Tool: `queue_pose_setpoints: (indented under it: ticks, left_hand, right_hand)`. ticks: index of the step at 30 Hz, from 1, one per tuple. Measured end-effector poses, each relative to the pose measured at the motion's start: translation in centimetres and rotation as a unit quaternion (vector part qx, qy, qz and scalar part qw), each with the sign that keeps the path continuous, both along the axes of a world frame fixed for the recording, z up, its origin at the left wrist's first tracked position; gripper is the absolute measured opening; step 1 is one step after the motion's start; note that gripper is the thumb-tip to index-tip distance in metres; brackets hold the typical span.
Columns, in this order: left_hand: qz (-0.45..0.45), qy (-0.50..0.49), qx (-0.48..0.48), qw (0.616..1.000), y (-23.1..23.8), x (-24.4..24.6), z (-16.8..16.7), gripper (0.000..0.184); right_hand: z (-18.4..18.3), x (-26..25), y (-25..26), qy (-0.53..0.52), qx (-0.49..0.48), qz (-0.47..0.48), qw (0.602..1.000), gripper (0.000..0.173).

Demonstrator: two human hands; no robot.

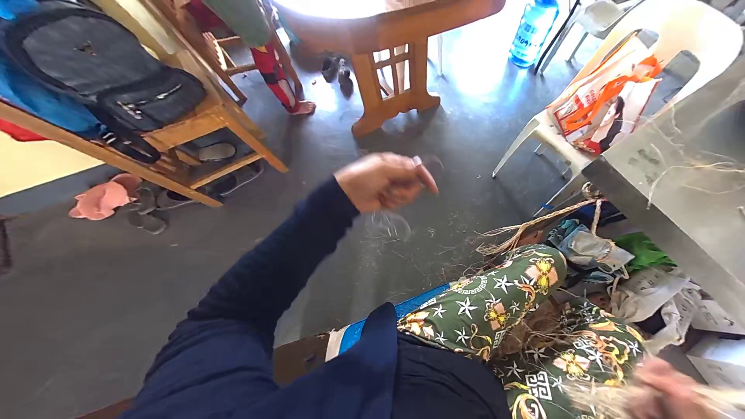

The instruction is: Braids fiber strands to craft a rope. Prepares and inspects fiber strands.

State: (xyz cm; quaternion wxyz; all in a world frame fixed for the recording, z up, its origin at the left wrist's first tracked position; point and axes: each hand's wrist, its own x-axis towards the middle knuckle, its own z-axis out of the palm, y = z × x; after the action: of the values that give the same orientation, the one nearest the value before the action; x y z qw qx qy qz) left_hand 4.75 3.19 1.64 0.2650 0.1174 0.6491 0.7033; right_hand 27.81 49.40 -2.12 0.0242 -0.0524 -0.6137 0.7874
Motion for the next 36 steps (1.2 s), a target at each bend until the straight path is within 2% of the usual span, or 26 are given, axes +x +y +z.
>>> queue_pose_setpoints:
  ticks: [1, 3, 5, 7, 11, 13, 16, 20, 24, 26, 28, 30, 34, 36]
  left_hand:
    - [-0.042, -0.003, -0.023, 0.999, 2.5, 1.5, -0.8, 0.041]
    - [-0.135, -0.018, -0.050, 0.989, 6.4, 4.0, -2.4, 0.042]
    - [-0.225, -0.033, -0.046, 0.973, 8.7, 5.3, -4.1, 0.041]
    - [-0.296, -0.051, -0.044, 0.953, 10.3, 5.9, -4.9, 0.040]
    - [-0.367, -0.042, -0.057, 0.928, 12.4, 6.0, -4.7, 0.041]
    - [-0.376, -0.023, -0.055, 0.925, 12.7, 5.8, -4.9, 0.041]
    - [-0.365, 0.020, -0.065, 0.928, 11.8, 5.0, -5.8, 0.038]
    - [-0.307, 0.063, -0.129, 0.941, 7.0, 3.0, -8.1, 0.037]
    - [-0.270, 0.010, -0.283, 0.920, 1.9, 1.3, -7.9, 0.033]
    - [-0.230, -0.029, -0.315, 0.920, -0.7, 0.9, -8.1, 0.032]
    - [-0.176, -0.064, -0.269, 0.945, -3.0, 0.7, -9.0, 0.033]
    - [-0.144, -0.090, -0.180, 0.969, -4.4, 1.0, -9.8, 0.029]
    - [-0.142, -0.084, -0.117, 0.979, -5.2, 1.5, -10.7, 0.023]
    - [-0.090, -0.074, -0.068, 0.991, -5.5, 1.8, -11.2, 0.025]
  right_hand:
    - [-1.1, -1.2, -2.7, 0.001, 0.009, 0.015, 1.000, 0.010]
    - [-3.3, -3.3, -7.1, 0.067, 0.042, 0.032, 0.996, 0.010]
    - [-4.3, -5.1, -9.5, 0.143, 0.104, 0.052, 0.983, 0.012]
    - [-4.3, -6.3, -10.9, 0.174, 0.138, 0.073, 0.972, 0.011]
    - [-4.3, -7.4, -12.0, 0.157, 0.117, 0.139, 0.971, 0.011]
    - [-4.3, -7.5, -12.3, 0.124, 0.129, 0.132, 0.975, 0.010]
    - [-4.5, -7.5, -12.1, 0.101, 0.147, 0.098, 0.979, 0.014]
    - [-5.4, -7.5, -11.0, 0.094, 0.116, 0.040, 0.988, 0.022]
    - [-6.2, -7.9, -10.6, 0.089, 0.086, 0.002, 0.992, 0.025]
    - [-6.6, -8.2, -10.5, 0.087, 0.073, -0.001, 0.993, 0.026]
    - [-6.7, -8.4, -10.4, 0.085, 0.072, 0.001, 0.994, 0.026]
    - [-6.9, -8.6, -10.6, 0.082, 0.083, -0.006, 0.993, 0.026]
    - [-7.8, -9.0, -10.6, 0.070, 0.081, -0.034, 0.994, 0.025]
    - [-8.3, -9.2, -10.3, 0.060, 0.078, -0.053, 0.994, 0.025]
